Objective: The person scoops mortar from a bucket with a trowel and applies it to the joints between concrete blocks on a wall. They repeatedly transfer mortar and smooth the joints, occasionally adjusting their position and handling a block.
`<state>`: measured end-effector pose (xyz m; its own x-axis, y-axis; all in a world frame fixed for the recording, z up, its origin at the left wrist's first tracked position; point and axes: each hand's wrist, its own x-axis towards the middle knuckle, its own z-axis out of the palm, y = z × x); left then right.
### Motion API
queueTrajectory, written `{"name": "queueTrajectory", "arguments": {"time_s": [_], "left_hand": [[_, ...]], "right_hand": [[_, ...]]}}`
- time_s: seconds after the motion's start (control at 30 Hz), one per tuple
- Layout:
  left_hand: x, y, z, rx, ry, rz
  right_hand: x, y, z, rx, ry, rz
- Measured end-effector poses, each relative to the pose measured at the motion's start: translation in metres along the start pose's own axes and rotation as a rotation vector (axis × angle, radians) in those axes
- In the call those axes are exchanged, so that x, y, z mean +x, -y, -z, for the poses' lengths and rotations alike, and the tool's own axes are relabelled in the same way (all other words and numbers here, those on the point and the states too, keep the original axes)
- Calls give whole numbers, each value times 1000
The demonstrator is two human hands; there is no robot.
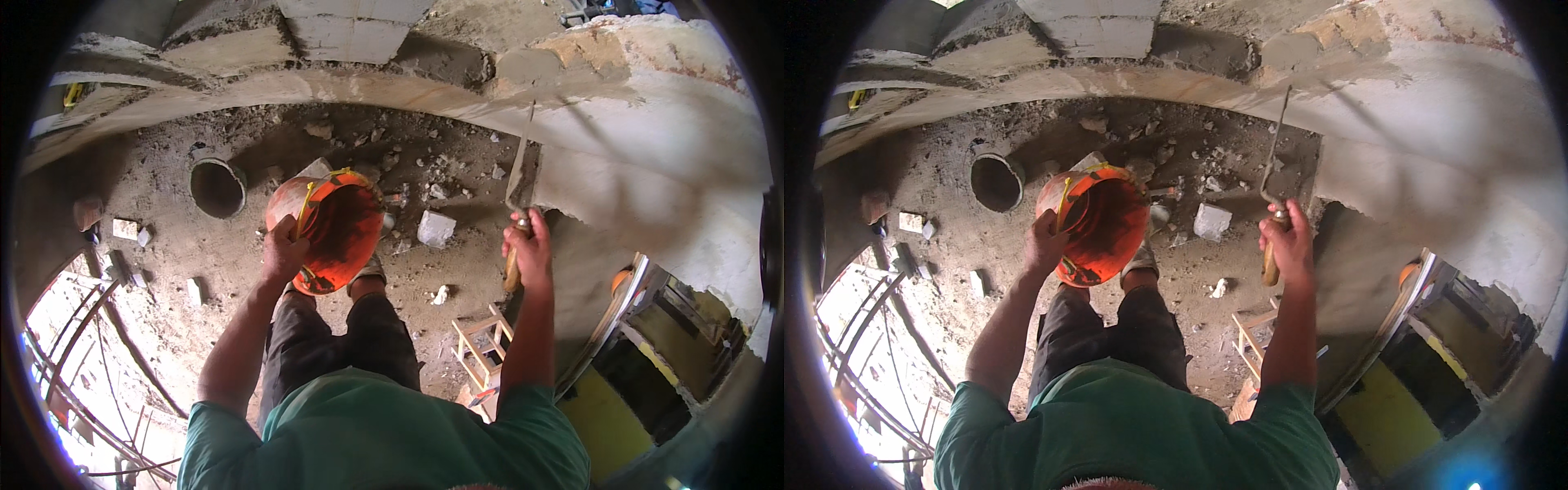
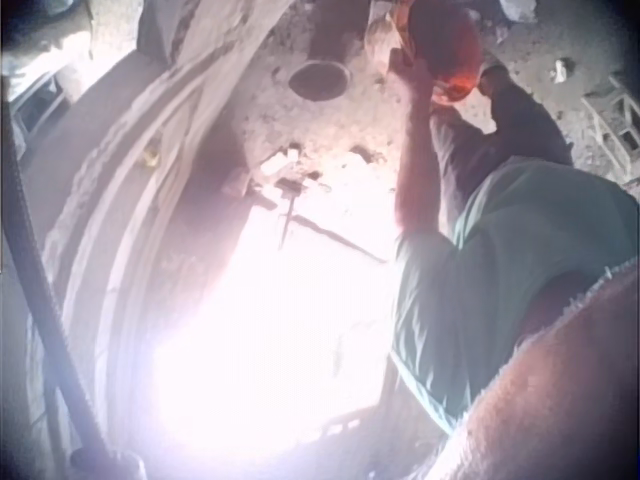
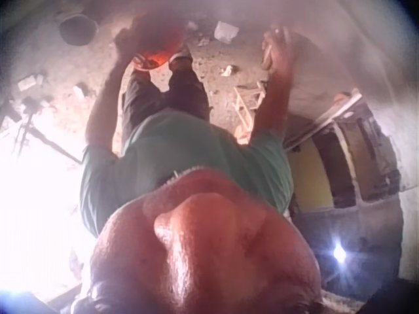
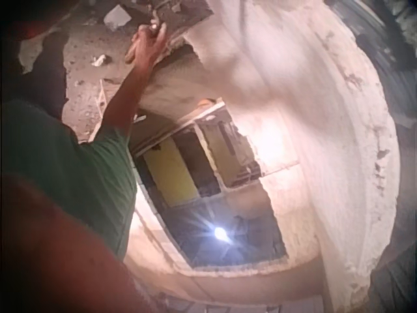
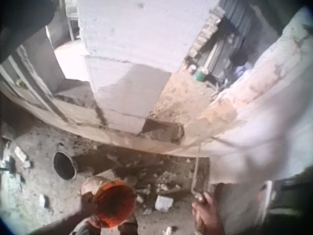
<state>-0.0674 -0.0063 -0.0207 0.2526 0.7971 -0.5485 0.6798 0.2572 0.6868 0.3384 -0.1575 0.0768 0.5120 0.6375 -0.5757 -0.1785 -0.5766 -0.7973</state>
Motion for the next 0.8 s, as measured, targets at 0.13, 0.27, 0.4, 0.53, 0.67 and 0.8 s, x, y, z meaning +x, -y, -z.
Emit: {"name": "queueTrajectory", "arguments": {"time_s": [0.13, 0.27, 0.4, 0.53, 0.67, 0.8], "left_hand": [[7, 17, 3, 254, -136, -97], [20, 54, 18, 248, -185, -147], [37, 87, 55, 158, -117, -144], [32, 94, 89, -364, -21, -12], [16, 88, 108, -247, 2, -93], [-2, 63, 120, -65, 24, -294]], "right_hand": [[-28, -44, -40, -167, 6, -23], [-65, -78, -84, -532, 126, 99], [-99, -91, -128, -614, 294, 165], [-114, -97, -178, -853, 261, 353], [-104, -84, -230, -1175, 289, 419], [-87, -67, -280, -1188, 80, 532]]}}
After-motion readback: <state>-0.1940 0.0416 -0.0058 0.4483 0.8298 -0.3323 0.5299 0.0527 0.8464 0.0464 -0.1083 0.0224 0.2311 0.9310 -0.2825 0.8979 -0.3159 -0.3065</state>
